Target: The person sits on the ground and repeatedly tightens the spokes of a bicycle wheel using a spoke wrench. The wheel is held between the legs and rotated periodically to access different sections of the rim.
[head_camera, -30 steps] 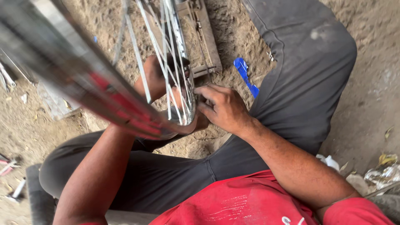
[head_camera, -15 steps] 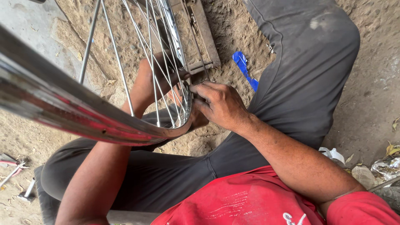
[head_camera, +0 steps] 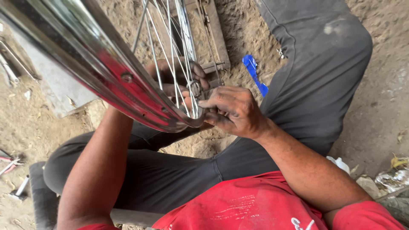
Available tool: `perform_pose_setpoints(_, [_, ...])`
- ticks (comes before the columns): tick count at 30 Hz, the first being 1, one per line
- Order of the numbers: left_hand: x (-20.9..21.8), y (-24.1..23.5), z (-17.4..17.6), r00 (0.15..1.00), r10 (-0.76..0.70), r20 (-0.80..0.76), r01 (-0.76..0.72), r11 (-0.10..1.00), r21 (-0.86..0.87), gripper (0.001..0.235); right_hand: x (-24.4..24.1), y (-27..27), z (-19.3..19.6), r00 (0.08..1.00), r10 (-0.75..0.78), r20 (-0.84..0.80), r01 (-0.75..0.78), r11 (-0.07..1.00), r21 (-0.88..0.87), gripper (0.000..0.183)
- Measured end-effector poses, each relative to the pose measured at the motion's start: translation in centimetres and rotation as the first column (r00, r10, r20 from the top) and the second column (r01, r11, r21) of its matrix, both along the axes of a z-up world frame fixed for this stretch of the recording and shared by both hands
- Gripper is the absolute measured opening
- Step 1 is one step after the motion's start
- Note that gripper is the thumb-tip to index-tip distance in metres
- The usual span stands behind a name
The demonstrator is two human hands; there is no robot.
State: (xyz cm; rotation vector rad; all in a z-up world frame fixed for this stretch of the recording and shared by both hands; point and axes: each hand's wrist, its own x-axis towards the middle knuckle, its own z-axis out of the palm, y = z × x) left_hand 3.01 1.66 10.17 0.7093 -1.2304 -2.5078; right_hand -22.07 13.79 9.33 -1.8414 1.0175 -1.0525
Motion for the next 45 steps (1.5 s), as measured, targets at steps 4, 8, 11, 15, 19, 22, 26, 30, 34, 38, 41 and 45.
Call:
perform_pose_setpoints(4, [-1.4,0.1,-2.3,0.823,0.369,0.432,-0.523,0.789,0.322,0.055,0.1,-0.5,-0.4,0.993,-0.006,-0.119,0.027,0.984,0.176,0.031])
perform_pose_setpoints(8, [-4.1,0.2,-6.9,0.598,0.448,0.664,0.314,0.632,-0.709,0.027,0.5,-0.8,-1.2,0.95,0.01,-0.311,0.097,0.94,0.328,0.041])
perform_pose_setpoints(11, [-4.2,-0.3,-8.2,0.676,0.453,0.582,0.314,0.537,-0.783,0.028,0.7,-0.8,-1.2,0.953,-0.024,-0.303,0.103,0.963,0.248,0.043])
perform_pose_setpoints(15, [-2.7,-1.5,-7.6,0.797,0.313,0.517,0.273,0.577,-0.77,0.021,0.8,-0.8,-1.2,0.956,-0.02,-0.294,0.114,0.945,0.306,0.045])
perform_pose_setpoints(19, [-1.4,-1.1,-7.8,0.761,0.224,0.608,0.129,0.867,-0.481,0.015,1.3,-0.5,-1.7,0.94,0.012,-0.341,0.122,0.921,0.37,0.048])
perform_pose_setpoints(22, [-1.5,-0.8,-8.9,0.823,0.459,0.334,0.137,0.411,-0.901,0.014,1.2,-0.6,-1.5,0.943,-0.007,-0.334,0.108,0.953,0.283,0.049])
perform_pose_setpoints(26, [-1.6,-0.9,-9.9,0.695,0.544,0.47,0.245,0.435,-0.867,0.009,1.1,-0.5,-1.5,0.959,-0.013,-0.283,0.113,0.934,0.339,0.044])
perform_pose_setpoints(30, [-2.2,-0.5,-8.4,0.776,0.519,0.357,0.057,0.507,-0.86,0.007,1.1,-0.7,-1.3,0.951,-0.019,-0.309,0.117,0.946,0.303,0.042])
perform_pose_setpoints(34, [-2.4,-0.2,-5.9,0.836,0.397,0.378,-0.193,0.859,-0.474,0.016,1.1,-0.6,-1.0,0.958,-0.036,-0.283,0.122,0.949,0.292,0.041])
perform_pose_setpoints(38, [-3.3,-0.5,-5.2,0.797,0.422,0.432,-0.143,0.827,-0.544,0.043,1.0,-0.6,-0.8,0.972,-0.049,-0.229,0.112,0.957,0.268,0.036])
perform_pose_setpoints(41, [-3.7,-0.4,-6.1,0.675,0.479,0.562,0.179,0.632,-0.754,0.049,1.1,-0.6,-0.7,0.969,-0.041,-0.243,0.108,0.956,0.272,0.036])
perform_pose_setpoints(45, [-3.1,-0.5,-7.0,0.781,0.391,0.487,0.145,0.645,-0.75,0.042,1.2,-0.7,-0.6,0.969,-0.049,-0.242,0.114,0.959,0.261,0.036])
